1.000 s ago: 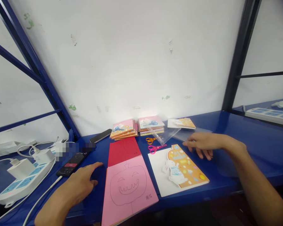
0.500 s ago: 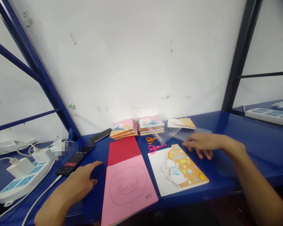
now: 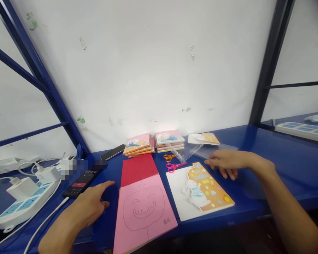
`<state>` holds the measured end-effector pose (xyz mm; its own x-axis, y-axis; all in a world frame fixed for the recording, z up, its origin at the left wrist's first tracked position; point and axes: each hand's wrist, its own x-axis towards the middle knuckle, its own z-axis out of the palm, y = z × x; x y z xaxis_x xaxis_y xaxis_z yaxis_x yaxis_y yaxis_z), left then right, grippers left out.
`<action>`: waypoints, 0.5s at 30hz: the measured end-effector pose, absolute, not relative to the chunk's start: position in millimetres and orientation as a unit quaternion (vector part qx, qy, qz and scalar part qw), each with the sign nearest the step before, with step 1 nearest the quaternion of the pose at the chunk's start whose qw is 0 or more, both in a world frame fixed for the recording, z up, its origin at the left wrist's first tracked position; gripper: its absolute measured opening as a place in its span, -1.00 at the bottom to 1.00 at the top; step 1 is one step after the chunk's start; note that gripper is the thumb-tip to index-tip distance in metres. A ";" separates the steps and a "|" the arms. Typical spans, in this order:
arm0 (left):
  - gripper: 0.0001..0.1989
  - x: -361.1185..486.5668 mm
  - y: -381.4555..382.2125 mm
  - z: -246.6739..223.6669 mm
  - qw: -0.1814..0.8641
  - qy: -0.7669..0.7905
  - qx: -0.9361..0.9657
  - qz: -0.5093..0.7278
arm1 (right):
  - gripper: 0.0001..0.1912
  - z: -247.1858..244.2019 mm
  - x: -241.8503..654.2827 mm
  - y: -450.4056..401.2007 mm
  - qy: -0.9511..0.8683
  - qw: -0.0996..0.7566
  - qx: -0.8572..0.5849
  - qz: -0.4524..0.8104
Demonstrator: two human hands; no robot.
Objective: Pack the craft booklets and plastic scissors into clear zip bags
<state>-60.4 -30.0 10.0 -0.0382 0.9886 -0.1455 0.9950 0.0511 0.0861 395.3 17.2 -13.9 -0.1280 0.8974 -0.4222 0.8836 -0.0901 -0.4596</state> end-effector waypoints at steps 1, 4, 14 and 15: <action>-0.36 -59.5 -30.1 10.6 0.083 0.719 0.689 -0.032 | -0.61 -14.2 395.3 17.7 -0.675 0.010 -0.660 0.330; -0.35 -57.4 -30.2 11.9 0.085 0.719 0.688 -0.049 | -0.62 -15.4 395.9 19.0 -0.676 0.012 -0.659 0.329; -0.35 -62.3 -27.0 8.2 0.086 0.716 0.692 -0.026 | -0.63 -13.2 394.4 17.5 -0.674 0.010 -0.660 0.331; -0.35 -61.7 -27.1 8.4 0.089 0.718 0.690 -0.016 | -0.63 -13.0 394.2 17.1 -0.674 0.010 -0.660 0.331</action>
